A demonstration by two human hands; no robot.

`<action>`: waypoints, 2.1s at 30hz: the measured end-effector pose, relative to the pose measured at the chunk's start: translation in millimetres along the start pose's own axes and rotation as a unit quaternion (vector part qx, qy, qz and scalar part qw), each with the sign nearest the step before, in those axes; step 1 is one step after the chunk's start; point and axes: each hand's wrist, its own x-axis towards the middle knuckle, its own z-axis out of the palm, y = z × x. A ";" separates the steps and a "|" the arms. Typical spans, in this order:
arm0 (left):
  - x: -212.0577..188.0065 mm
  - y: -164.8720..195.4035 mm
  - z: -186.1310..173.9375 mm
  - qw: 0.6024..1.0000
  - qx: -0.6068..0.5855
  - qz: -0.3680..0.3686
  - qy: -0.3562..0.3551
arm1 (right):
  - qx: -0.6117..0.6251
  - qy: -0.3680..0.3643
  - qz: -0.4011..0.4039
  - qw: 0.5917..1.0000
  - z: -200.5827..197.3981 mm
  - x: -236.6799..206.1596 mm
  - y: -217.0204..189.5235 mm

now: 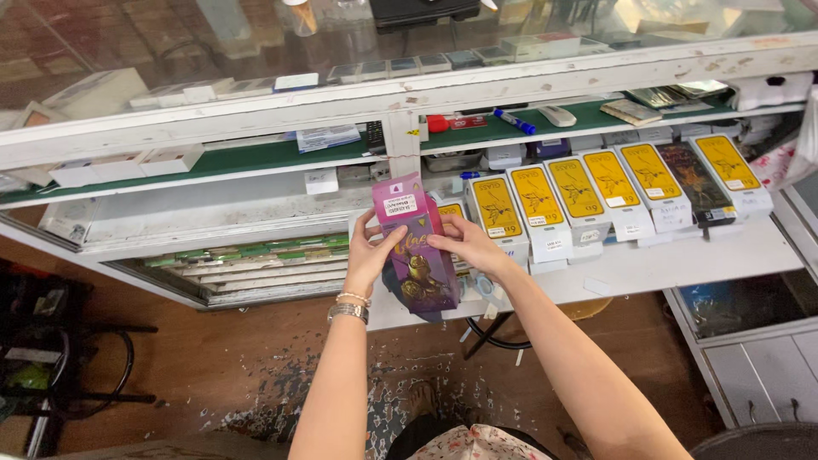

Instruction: The person wipes a stack of white paper with a dark cloth, then uses scissors to trim the edges of the stack. They also wipe a purple box and trim its edges with scissors.

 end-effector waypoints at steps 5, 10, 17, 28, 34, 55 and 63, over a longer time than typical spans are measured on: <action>-1.0 -28.3 70.7 0.951 0.197 0.201 0.124 | -0.189 0.059 -0.131 0.971 -12.7 -14.5 19.1; 3.5 -27.9 77.3 0.998 -0.012 -0.010 0.068 | 0.039 0.071 0.022 0.996 -65.6 -28.0 59.0; -8.7 -22.0 59.4 0.983 -0.172 -0.055 -0.021 | -0.502 0.052 -0.010 0.863 -55.0 -61.0 110.0; -23.0 -48.6 21.0 0.959 -0.234 -0.081 -0.134 | -0.558 0.116 0.087 0.817 -21.4 -48.7 98.7; -29.1 -55.8 11.0 0.945 -0.271 -0.106 -0.152 | -0.568 0.122 0.113 0.806 -15.6 -38.7 103.7; -11.9 -46.5 13.0 0.950 -0.208 -0.114 -0.201 | -0.525 -0.045 0.215 0.822 -68.3 -52.1 88.8; -10.0 -43.8 7.9 0.941 -0.188 -0.138 -0.247 | -0.371 -0.040 0.125 0.919 -117.6 -99.5 20.9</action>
